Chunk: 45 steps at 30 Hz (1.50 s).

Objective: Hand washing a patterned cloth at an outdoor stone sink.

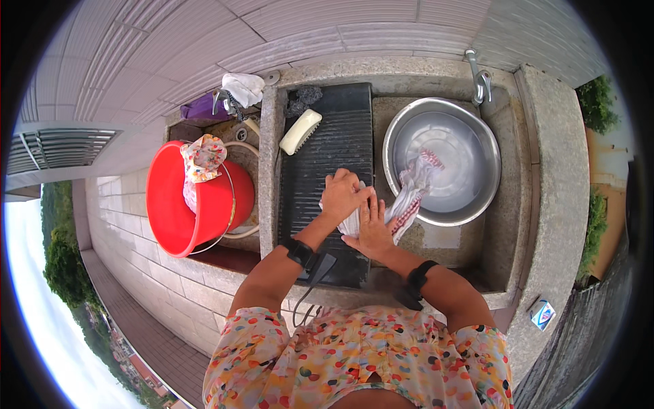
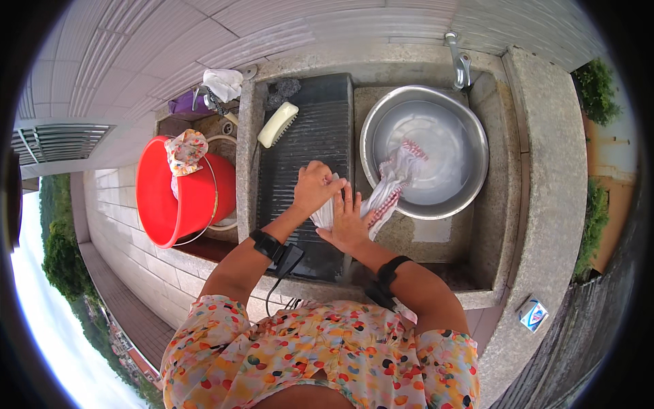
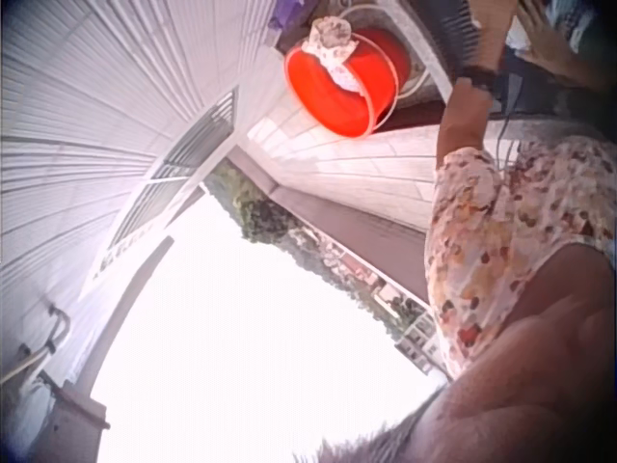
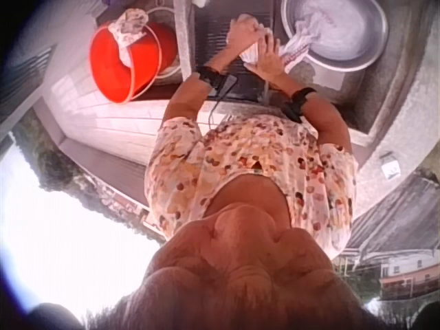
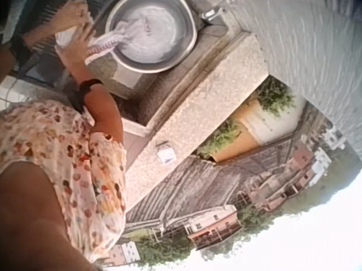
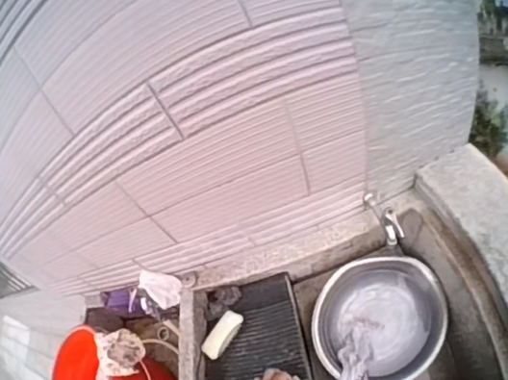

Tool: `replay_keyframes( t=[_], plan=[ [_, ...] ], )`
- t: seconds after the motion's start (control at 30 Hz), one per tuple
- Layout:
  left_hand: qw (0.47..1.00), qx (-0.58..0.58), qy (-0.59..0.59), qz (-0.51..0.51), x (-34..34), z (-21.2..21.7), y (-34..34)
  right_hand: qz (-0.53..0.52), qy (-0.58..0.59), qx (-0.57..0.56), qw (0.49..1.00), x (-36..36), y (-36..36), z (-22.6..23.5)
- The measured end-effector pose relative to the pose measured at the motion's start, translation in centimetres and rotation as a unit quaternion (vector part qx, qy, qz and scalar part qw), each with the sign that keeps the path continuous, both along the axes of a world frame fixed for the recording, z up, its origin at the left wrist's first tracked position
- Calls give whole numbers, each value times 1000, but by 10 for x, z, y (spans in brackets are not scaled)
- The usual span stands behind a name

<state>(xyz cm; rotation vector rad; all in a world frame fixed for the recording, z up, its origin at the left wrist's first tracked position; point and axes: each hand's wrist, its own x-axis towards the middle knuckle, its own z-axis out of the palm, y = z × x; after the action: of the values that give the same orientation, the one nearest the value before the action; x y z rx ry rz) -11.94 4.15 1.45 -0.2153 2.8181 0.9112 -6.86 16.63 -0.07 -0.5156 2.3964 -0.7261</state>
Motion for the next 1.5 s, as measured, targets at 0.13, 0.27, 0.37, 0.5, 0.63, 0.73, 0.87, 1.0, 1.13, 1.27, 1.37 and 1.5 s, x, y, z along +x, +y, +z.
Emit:
replay_keyframes(
  t=[0.13, 0.27, 0.37, 0.5, 0.63, 0.73, 0.87, 1.0, 1.13, 1.27, 1.37, 1.5],
  plan=[
    [959, -47, 203, -193, 68, 2, 0, 14, 33, 38, 999, 4, -2, -9],
    [950, -190, 230, -86, -33, -33, -22, 35, -7, 21, 999, 0, -6, 16],
    [942, -231, 242, -14, -57, -33, -13, 12, 5, 14, 1000, -6, -6, 10],
    [992, -102, 10, 73, -32, 5, 4, -3, -2, -11, 1000, 0, 1, 3],
    [970, -56, 188, -146, 59, 15, 7, 31, 15, 51, 998, 1, -1, -6],
    [951, -116, 220, -181, 43, -13, -7, 26, -23, 11, 999, -2, -1, 1],
    [960, -193, 201, -37, -42, -32, -12, 28, -29, 16, 999, -1, -6, 17],
    [955, -211, 187, 96, -40, -18, -2, 36, -32, 43, 998, -6, -6, 11],
    [999, -23, 32, 19, 14, 17, 11, 21, 31, -1, 999, 5, -1, -28],
    [943, -16, 274, -186, 63, -2, -7, 32, 3, 25, 999, 0, -3, -4],
    [958, -145, 232, -86, -9, -26, -11, -1, -6, -11, 1000, 0, -5, 7],
    [960, -211, 184, -4, -43, -30, -9, 0, -4, 10, 1000, -1, -5, 10]
  ],
)
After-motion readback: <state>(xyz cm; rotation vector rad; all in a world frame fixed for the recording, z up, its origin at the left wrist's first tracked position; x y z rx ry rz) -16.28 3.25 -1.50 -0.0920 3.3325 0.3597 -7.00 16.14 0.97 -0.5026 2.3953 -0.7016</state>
